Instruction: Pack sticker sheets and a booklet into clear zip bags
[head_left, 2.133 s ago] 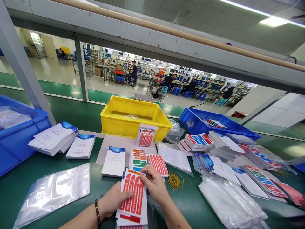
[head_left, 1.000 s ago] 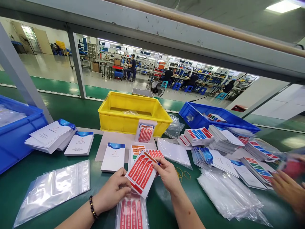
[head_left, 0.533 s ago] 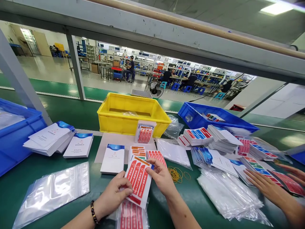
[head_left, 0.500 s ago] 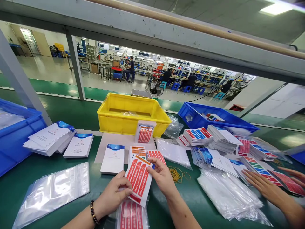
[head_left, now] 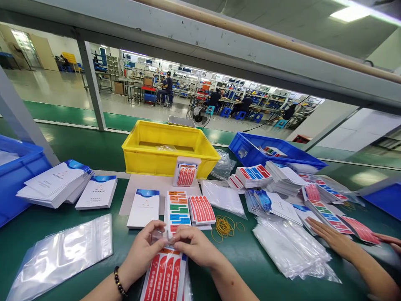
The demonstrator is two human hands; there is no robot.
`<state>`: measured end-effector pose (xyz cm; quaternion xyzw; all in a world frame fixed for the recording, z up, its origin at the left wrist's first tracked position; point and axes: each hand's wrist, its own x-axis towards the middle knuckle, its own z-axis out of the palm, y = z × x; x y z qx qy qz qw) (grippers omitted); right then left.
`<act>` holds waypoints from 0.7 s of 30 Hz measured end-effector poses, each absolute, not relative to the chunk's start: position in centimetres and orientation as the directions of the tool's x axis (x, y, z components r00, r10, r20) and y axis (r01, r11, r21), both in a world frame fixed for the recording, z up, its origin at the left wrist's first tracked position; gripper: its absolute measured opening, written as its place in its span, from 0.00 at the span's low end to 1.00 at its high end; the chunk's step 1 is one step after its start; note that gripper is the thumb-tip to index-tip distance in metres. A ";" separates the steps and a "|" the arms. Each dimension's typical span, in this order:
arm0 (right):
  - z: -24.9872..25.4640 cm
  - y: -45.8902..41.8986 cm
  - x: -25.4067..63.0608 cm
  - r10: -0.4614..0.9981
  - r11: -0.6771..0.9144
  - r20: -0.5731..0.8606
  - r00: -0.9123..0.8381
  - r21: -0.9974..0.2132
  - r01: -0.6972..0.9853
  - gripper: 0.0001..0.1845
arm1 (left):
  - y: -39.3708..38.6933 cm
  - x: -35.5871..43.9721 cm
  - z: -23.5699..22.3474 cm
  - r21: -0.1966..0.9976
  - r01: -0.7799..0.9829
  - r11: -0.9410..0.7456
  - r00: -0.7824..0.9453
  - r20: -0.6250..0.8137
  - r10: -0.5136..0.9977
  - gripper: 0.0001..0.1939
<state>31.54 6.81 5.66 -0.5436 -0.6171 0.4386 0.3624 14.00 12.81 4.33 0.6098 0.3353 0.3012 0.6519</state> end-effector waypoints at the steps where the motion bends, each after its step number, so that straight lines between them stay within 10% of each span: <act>1: 5.6 6.8 31.6 0.995 -0.001 -0.037 -0.096 -0.937 0.350 0.07 | 12.9 14.0 4.2 0.990 0.034 0.139 0.602 -0.132 0.788 0.15; 21: 6.1 7.0 31.5 0.993 -0.116 -0.112 0.030 -0.921 0.373 0.07 | 13.3 13.8 5.8 0.943 0.302 0.138 0.653 -0.310 0.691 0.17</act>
